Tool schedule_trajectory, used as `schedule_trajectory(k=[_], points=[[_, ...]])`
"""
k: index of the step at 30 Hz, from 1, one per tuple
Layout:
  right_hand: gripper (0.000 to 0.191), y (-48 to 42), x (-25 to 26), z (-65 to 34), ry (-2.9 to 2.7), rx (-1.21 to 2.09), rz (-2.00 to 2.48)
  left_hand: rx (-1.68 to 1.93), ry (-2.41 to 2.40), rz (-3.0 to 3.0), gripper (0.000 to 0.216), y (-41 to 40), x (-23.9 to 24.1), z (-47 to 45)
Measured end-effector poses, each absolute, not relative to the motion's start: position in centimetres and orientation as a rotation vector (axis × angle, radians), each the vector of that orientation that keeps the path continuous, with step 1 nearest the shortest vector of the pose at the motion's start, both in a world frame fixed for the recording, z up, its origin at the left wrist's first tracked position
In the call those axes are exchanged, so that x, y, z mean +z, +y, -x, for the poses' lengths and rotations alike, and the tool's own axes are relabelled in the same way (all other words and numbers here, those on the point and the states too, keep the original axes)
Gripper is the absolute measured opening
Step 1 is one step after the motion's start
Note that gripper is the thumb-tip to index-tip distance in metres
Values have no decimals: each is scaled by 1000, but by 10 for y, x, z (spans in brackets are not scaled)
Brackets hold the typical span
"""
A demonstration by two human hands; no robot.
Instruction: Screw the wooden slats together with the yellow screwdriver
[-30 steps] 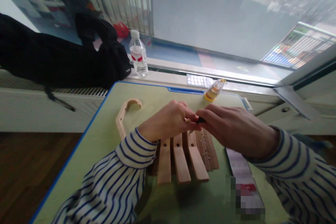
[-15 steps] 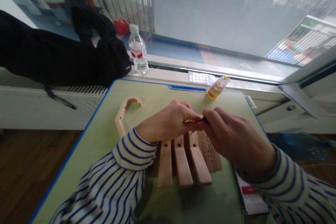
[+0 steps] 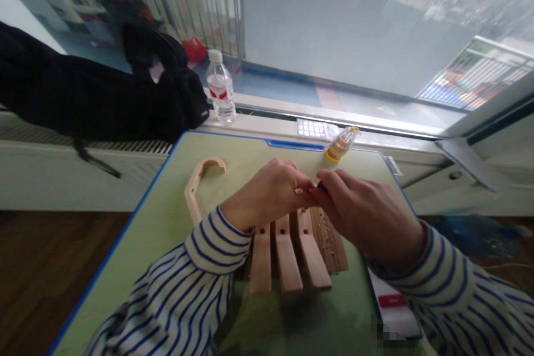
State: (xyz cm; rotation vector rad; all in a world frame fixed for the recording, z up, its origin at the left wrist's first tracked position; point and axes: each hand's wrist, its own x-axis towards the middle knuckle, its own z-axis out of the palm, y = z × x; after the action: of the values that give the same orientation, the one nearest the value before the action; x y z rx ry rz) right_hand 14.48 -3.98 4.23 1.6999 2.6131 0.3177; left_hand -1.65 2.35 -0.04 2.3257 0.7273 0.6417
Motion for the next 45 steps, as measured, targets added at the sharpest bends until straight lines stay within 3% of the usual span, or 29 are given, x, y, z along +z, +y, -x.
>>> schedule_trajectory(k=[6,14,45], points=[[26,-24,60,-161,2766,32,-1233,618,776,-2333,23,26,-2,16],[20,-4,46,-165,2889,93,-1053,554,757,-2288,26,31,-3,18],[19,-29,25,-148,2765,171,-1658,563,701,-2343,24,31,-8,17]])
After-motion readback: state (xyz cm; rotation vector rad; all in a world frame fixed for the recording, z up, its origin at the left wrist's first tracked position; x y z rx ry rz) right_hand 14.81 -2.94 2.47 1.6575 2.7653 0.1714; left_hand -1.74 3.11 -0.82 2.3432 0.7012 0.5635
